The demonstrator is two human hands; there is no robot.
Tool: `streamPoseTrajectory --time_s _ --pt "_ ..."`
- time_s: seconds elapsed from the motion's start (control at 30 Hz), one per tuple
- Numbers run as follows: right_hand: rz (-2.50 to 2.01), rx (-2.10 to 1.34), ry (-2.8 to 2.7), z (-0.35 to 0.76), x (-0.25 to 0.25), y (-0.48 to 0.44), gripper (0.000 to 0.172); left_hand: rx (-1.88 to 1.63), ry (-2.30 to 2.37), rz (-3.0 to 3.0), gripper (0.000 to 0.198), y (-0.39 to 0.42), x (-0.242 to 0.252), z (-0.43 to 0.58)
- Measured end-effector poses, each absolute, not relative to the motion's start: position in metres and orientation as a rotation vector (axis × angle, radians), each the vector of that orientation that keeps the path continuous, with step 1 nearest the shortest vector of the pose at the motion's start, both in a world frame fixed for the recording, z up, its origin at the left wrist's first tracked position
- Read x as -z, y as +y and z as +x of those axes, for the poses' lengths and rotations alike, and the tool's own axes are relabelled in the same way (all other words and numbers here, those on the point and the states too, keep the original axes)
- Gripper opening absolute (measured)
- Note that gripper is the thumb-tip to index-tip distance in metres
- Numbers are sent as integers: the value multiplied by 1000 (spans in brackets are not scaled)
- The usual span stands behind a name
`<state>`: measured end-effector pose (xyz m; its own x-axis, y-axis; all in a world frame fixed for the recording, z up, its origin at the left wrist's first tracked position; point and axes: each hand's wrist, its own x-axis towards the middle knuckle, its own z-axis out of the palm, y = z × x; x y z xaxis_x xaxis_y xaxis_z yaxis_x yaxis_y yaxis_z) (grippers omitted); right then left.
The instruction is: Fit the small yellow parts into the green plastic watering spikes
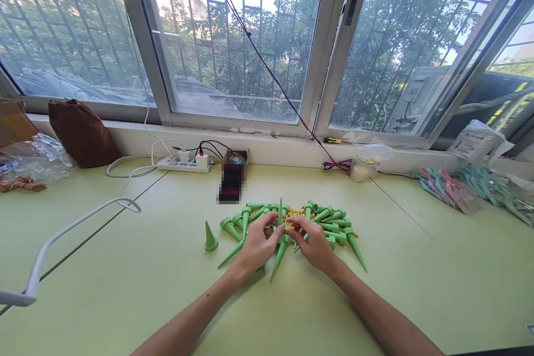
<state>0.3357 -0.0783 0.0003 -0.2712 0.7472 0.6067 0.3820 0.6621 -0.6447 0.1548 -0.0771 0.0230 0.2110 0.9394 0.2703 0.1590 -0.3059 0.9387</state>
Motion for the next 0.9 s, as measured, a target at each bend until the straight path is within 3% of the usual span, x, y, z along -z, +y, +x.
streamPoseTrajectory --time_s 0.53,0.9 --pt "-924 -472 -1928 337 1 -77 18 -1131 1064 1714 26 -81 -29 156" --pt "-955 -417 -1982 335 -6 -81 30 -1119 1078 1748 25 -84 -31 156"
